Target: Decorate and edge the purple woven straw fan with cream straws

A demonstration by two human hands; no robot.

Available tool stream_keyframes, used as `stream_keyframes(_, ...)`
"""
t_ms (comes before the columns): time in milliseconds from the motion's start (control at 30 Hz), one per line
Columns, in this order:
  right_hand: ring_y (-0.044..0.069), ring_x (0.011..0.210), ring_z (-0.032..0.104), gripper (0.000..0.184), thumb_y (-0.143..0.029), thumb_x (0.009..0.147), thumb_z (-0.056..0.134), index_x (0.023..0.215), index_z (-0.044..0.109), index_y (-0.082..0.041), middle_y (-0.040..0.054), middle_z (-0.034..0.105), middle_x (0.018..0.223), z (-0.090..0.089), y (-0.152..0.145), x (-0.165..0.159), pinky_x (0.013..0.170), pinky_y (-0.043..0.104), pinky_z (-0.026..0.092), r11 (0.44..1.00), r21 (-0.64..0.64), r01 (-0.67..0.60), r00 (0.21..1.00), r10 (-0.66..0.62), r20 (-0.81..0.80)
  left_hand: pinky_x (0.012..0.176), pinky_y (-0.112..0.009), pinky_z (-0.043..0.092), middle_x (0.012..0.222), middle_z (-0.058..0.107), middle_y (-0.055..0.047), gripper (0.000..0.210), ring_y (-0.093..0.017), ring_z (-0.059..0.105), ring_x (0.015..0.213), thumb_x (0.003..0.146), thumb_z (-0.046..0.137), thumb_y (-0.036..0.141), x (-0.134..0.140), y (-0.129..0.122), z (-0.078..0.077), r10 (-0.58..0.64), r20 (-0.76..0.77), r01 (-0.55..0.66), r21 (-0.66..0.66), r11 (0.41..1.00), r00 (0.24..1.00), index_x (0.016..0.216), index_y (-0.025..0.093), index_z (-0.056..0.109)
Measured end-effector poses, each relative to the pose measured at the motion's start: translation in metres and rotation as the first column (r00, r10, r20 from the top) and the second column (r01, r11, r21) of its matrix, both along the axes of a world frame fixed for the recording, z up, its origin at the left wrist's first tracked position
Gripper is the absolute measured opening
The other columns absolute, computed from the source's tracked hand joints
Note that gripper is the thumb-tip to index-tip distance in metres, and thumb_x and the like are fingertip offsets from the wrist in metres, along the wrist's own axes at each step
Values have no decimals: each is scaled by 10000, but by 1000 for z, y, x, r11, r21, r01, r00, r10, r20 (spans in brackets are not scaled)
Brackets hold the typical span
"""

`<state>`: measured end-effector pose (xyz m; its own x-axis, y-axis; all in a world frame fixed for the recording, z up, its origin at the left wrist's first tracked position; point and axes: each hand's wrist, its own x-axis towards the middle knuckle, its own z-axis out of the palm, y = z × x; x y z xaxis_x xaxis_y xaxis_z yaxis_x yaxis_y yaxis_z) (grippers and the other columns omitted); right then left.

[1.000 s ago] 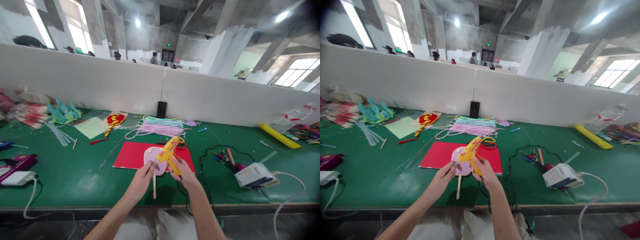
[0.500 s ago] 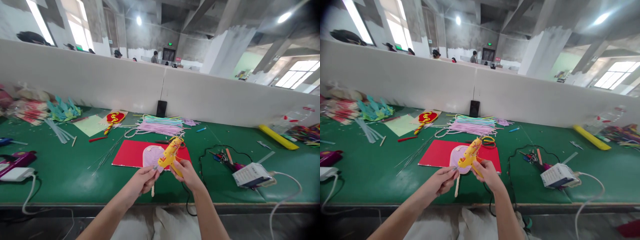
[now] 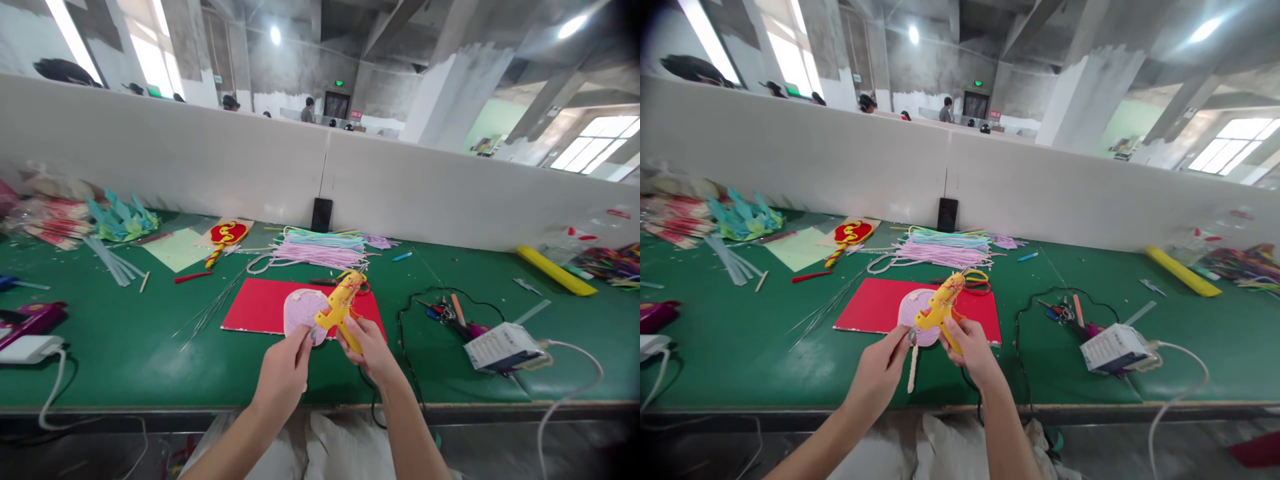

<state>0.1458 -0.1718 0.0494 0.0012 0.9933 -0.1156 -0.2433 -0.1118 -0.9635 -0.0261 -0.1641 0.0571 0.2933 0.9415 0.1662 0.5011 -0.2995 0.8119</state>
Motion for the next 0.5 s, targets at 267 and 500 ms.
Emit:
stream_keyframes(267, 0, 243, 253, 474, -544, 737, 588, 522, 511, -129, -66, 390, 370, -23, 14, -1, 273, 163, 120, 994, -18, 112, 993, -112, -26, 724, -252, 455, 867, 679, -52, 340, -181, 628, 822, 898, 316, 349, -6, 31, -11, -147, -48, 146, -27, 989, 988, 950, 214, 623)
stream_keyframes(500, -11, 244, 234, 462, -591, 714, 572, 587, 476, -156, -60, 475, 470, -50, 48, 26, 245, 154, 119, 968, -8, 253, 958, -251, -137, 962, -403, 390, 1130, 619, -144, 314, -264, 548, 1099, 775, 493, 295, -45, 98, -37, 286, 131, -238, -297, 925, 949, 1027, 136, 591)
